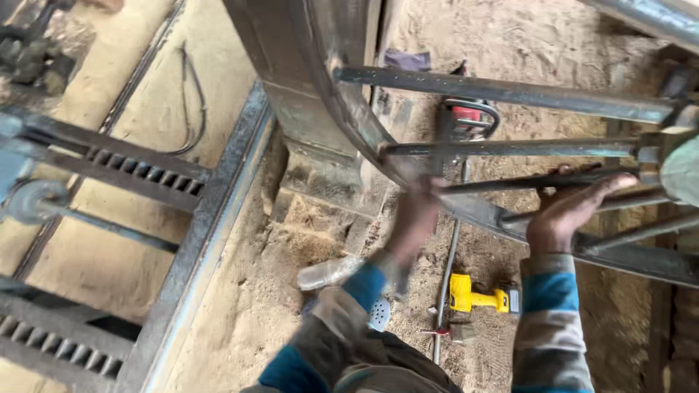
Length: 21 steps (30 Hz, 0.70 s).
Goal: The person scrapes and wipes the spokes and hub of a large metal wheel using a flat tool and a cloth.
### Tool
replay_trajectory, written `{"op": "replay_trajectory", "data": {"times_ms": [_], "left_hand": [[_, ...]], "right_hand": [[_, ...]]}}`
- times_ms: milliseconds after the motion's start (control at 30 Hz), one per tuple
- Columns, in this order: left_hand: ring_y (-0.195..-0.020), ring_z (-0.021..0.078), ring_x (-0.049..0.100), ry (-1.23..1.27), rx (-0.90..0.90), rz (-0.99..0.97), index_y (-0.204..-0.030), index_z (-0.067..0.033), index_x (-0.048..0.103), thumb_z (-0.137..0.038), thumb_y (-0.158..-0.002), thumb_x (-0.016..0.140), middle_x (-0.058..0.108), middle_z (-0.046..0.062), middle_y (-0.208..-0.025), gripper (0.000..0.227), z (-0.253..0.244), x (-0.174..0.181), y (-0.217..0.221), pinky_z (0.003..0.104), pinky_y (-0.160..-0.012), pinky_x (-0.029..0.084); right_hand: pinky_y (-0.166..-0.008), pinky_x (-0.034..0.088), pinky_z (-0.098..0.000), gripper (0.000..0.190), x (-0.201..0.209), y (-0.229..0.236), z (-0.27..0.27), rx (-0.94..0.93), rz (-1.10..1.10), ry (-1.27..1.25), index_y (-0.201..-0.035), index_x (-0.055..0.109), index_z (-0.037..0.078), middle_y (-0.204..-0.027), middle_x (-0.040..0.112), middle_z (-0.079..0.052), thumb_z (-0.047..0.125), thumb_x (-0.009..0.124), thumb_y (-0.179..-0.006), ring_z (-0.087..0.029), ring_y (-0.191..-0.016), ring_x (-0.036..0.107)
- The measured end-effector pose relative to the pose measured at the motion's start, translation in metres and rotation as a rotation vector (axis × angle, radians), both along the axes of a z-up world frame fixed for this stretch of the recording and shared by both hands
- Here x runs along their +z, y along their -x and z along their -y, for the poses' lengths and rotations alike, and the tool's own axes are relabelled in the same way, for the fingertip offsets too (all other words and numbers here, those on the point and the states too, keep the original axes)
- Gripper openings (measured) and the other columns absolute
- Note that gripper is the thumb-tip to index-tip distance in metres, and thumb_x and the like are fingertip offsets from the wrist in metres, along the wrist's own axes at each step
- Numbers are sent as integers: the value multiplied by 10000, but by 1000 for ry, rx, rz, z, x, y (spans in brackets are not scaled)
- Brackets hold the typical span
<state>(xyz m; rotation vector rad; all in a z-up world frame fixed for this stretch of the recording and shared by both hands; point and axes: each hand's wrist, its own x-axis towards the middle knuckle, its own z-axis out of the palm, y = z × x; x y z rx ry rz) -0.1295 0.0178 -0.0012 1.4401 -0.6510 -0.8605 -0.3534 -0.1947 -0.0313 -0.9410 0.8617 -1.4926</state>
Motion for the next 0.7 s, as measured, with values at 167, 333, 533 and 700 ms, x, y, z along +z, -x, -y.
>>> {"op": "replay_trajectory", "data": {"times_ms": [167,333,533,700], "left_hand": [[-445,48,477,-131,97,85,-1149,-60,635,-258,-1041,506,693,37,-852,260,-25,4,-30,226,-311,386],[-462,58,507,15,17,6,-1105,-61,641,-243,-1072,499,700,31,-836,234,-1,25,-9,221,-318,398],[-483,69,543,102,-91,78,-1052,-62,648,-225,-1108,490,710,23,-815,234,21,39,43,215,-328,413],[-560,75,613,91,2,-36,-1066,-33,666,-51,-1022,523,702,55,-880,151,43,24,50,239,-354,468]], "right_hand": [[-1235,408,-629,923,18,-15,-6,-1,21,-66,-1596,248,149,-1533,406,-181,791,336,-939,-342,-1405,538],[-1194,443,-591,1018,22,-24,-13,-46,-71,71,-1597,161,164,-1496,483,-140,842,415,-881,-304,-1306,540],[-1144,493,-569,1075,7,-11,3,-17,-86,6,-1597,293,32,-1415,553,-224,867,366,-925,-291,-1243,576],[-1163,457,-573,1046,15,-9,-2,-50,-100,-152,-1618,213,-1,-1425,433,-272,830,298,-988,-307,-1246,518]]}}
